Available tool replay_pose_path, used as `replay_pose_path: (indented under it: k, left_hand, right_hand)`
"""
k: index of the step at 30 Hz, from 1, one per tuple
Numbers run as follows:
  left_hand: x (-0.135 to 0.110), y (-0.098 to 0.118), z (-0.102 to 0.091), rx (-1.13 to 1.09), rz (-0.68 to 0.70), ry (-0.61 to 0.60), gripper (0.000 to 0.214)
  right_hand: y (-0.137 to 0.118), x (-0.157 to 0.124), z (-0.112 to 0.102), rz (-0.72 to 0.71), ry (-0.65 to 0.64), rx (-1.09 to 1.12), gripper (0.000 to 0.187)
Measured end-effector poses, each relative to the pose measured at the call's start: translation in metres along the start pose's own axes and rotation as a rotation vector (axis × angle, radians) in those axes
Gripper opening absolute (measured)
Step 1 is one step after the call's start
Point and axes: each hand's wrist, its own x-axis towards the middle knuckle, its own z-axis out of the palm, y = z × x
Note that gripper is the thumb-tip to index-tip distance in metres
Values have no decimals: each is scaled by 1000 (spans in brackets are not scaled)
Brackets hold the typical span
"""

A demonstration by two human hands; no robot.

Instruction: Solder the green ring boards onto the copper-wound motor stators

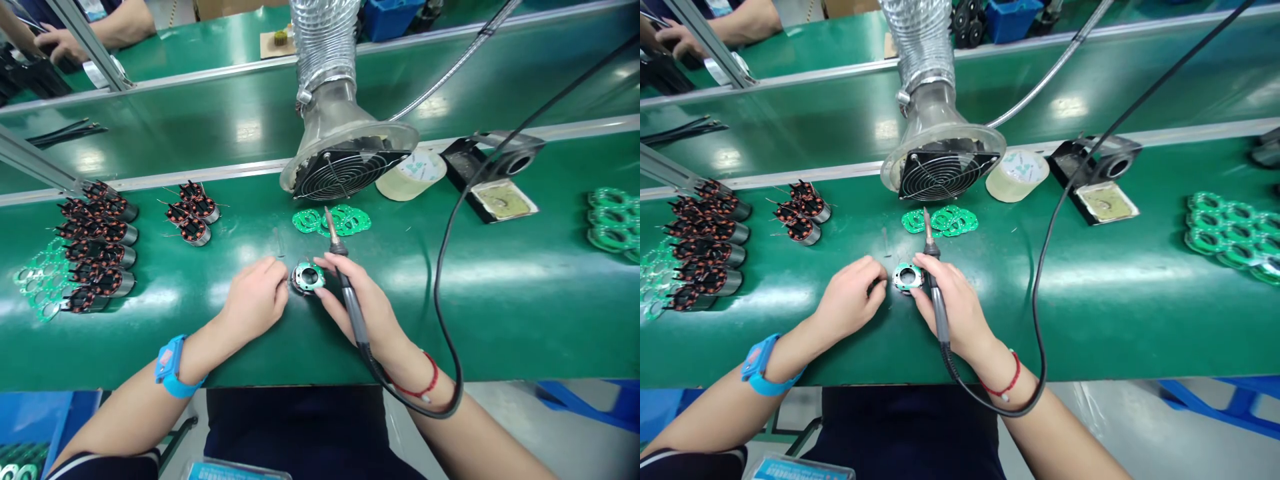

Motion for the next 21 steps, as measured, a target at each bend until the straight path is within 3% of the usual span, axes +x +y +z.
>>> replay_pose_path:
  k: [4,11,15,21]
  left_hand:
    - [0,-1,-2,-50,31,134,15]
    - [8,-4,-2,-472,-107,15,8]
    - [11,-7,-4,-575,-110,-21,8]
    - [11,-10,-4,-683,-172,-66,7]
  right_hand:
    - [-2,2,4,-96,-36,-52,45]
    - [-14,6,5,-257,-79,-94,54]
    - [-19,6,7,-393,-150,-140,55]
    - [-17,4,6,-287,-89,-201,53]
